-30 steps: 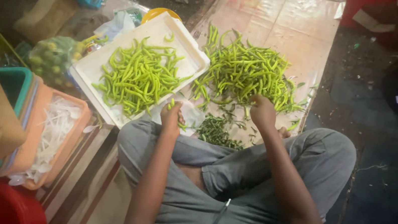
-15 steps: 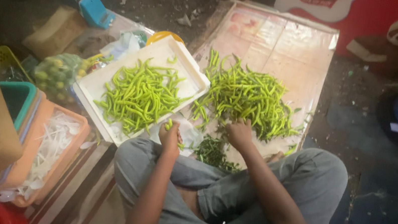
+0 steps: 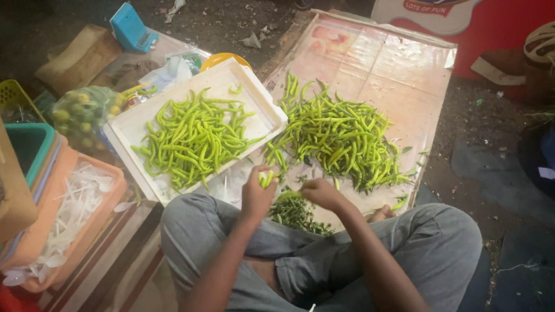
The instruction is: The person sits on the floor and trims the stems off green chili peppers by hand. They pick peppers from a pile on a cardboard sheet, remove the stems, and place the trimmed peppers into a white styrofoam tray.
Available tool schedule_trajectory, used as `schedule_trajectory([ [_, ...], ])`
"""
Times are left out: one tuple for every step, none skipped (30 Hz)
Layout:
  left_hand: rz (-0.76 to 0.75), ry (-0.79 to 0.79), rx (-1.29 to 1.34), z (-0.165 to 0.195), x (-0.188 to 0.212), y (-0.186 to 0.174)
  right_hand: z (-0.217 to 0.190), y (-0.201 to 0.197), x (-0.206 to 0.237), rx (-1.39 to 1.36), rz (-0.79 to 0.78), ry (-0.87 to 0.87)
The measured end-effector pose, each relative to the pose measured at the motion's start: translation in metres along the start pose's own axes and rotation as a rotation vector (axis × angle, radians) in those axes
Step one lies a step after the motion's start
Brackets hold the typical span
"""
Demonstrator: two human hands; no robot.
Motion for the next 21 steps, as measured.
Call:
schedule_trajectory([
  [-0.042, -0.041, 0.041, 0.003, 0.002, 0.004, 0.001, 0.006, 0.002, -0.044, -0.062, 0.021],
  [-0.087, -0.083, 0.082, 0.004, 0.005, 0.009, 0.001, 0.013, 0.005, -0.09, -0.125, 0.044],
  [-0.131, -0.127, 0.122, 0.002, 0.006, 0.014, 0.0, 0.018, 0.009, -0.137, -0.188, 0.069],
  [-0.188, -0.105, 0.039, 0.0, 0.007, 0.018, -0.002, 0.02, 0.012, -0.119, -0.207, 0.043],
  [-0.243, -0.083, -0.046, -0.003, 0.005, 0.022, -0.005, 0.02, 0.014, -0.102, -0.225, 0.015],
  [-0.298, -0.062, -0.132, -0.009, 0.003, 0.024, -0.008, 0.02, 0.016, -0.088, -0.244, -0.013],
  [-0.412, -0.1, 0.056, -0.015, 0.003, 0.028, -0.01, 0.017, 0.018, -0.09, -0.244, -0.031],
  [-0.523, -0.137, 0.247, -0.02, 0.002, 0.032, -0.012, 0.012, 0.02, -0.091, -0.244, -0.05],
  [-0.63, -0.173, 0.439, -0.024, 0.002, 0.033, -0.014, 0.008, 0.022, -0.091, -0.244, -0.069],
  [-0.688, -0.242, 0.462, -0.029, 0.001, 0.033, -0.014, 0.006, 0.024, -0.03, -0.224, -0.055],
  [-0.748, -0.309, 0.483, -0.033, -0.001, 0.032, -0.014, 0.003, 0.024, 0.032, -0.202, -0.04],
  [-0.808, -0.378, 0.506, -0.036, -0.001, 0.031, -0.013, 0.001, 0.024, 0.093, -0.18, -0.023],
  [-0.84, -0.37, 0.467, -0.036, -0.001, 0.03, -0.012, -0.002, 0.023, 0.175, -0.125, -0.056],
  [-0.872, -0.363, 0.428, -0.036, -0.002, 0.029, -0.011, -0.004, 0.022, 0.257, -0.071, -0.089],
  [-0.903, -0.359, 0.388, -0.036, -0.002, 0.028, -0.009, -0.004, 0.022, 0.337, -0.019, -0.121],
  [-0.863, -0.096, 0.321, -0.032, -0.006, 0.026, -0.007, -0.004, 0.021, 0.289, 0.034, -0.146],
  [-0.816, 0.158, 0.255, -0.027, -0.008, 0.024, -0.004, -0.005, 0.02, 0.239, 0.081, -0.167],
  [-0.762, 0.407, 0.186, -0.021, -0.007, 0.022, -0.001, -0.005, 0.02, 0.189, 0.126, -0.186],
  [-0.774, 0.158, 0.299, -0.026, -0.008, 0.023, 0.003, -0.003, 0.019, 0.086, 0.115, -0.143],
  [-0.78, -0.087, 0.408, -0.03, -0.008, 0.023, 0.006, -0.003, 0.017, -0.014, 0.11, -0.103],
  [-0.78, -0.329, 0.513, -0.033, -0.007, 0.023, 0.008, -0.003, 0.015, -0.112, 0.106, -0.063],
])
Point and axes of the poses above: each hand's wrist, its own x-axis away from the middle knuckle, its own y-axis out of the palm, z = x × y, the point moved 3 cm from there along -x, towards the middle knuckle, and after that the axes turned 6 degrees about x, right-handed, at the moved point
